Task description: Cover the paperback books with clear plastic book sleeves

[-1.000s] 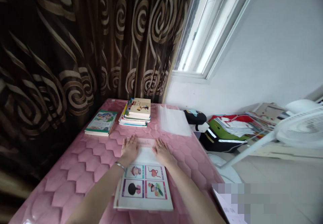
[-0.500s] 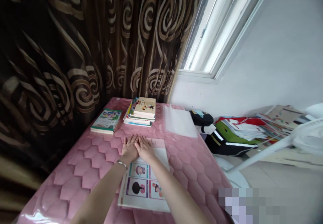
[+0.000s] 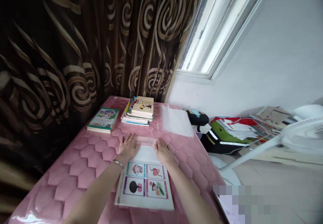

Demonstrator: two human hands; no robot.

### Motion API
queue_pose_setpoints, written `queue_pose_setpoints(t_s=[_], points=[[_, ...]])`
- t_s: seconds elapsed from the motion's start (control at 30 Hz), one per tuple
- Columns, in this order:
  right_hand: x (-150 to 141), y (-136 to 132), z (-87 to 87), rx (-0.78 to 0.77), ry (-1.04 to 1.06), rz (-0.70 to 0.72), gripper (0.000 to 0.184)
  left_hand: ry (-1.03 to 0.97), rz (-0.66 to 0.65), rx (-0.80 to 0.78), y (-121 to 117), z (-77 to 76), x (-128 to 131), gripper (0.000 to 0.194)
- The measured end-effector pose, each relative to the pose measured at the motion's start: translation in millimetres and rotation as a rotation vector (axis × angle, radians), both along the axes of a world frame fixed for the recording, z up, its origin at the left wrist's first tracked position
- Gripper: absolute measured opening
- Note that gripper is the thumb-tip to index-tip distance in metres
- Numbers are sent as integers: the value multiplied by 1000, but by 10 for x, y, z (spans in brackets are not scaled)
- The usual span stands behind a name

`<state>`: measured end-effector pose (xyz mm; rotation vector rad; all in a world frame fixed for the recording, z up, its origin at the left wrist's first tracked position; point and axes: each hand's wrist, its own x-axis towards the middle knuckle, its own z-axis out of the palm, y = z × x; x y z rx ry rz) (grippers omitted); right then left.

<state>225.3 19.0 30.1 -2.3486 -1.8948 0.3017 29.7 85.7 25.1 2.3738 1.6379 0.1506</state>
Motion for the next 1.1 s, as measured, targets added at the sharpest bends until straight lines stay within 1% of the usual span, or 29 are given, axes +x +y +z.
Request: queue_pose_setpoints(t_s=[0.13, 0.23, 0.3, 0.33, 0.37, 0.4, 0.43, 0.47, 0.5, 0.53, 0.57, 0.6, 0.63, 0.67, 0.73, 0.8, 0.87, 0.97, 1.1], points=[[-27, 14, -24, 9, -22, 0, 59, 17, 119, 12, 48, 57, -138, 72], [-18, 24, -53, 16, -40, 16, 59, 62, 177, -5, 71, 131, -242, 67], [-20, 36, -54, 14, -58, 32, 58, 117, 209, 17, -28, 181, -242, 62], [-25, 45, -44, 11, -71, 37, 58, 142, 222, 49, -135, 196, -217, 60], [-34, 56, -25, 7, -85, 41, 58, 157, 210, 128, -284, 199, -180, 59], [-45, 70, 2, 5, -101, 46, 58, 155, 152, 191, -471, 186, -136, 57], [-58, 86, 36, 0, -114, 50, 57, 126, 50, 231, -686, 157, -91, 55], [-72, 105, 75, -5, -126, 55, 57, 81, -94, 248, -917, 114, -50, 52], [-86, 128, 115, -10, -132, 60, 56, 34, -254, 230, -1148, 60, -16, 49], [-100, 155, 155, -14, -128, 72, 55, -14, -417, 203, -1363, 1, 8, 50], [-113, 187, 190, -17, -112, 90, 54, -52, -530, 174, -1547, -55, 25, 55], [-126, 223, 219, -20, -90, 113, 53, -65, -605, 140, -1691, -104, 35, 62], [-139, 263, 242, -24, -65, 138, 52, -59, -652, 119, -1791, -140, 42, 65], [-151, 307, 258, -27, -41, 163, 51, -53, -667, 107, -1848, -163, 48, 70], [-175, 400, 275, -40, -9, 199, 51, -24, -671, 101, -1863, -167, 66, 71], [-193, 495, 285, -46, 7, 211, 49, 12, -682, 122, -1811, -136, 94, 66], [-195, 584, 296, -43, 27, 212, 45, 53, -710, 165, -1762, -100, 125, 54], [-162, 690, 323, -49, 72, 193, 43, 91, -741, 271, -1756, -97, 165, 43], [-64, 749, 374, -72, 168, 175, 30, 126, -823, 480, -1824, -215, 195, 37]])
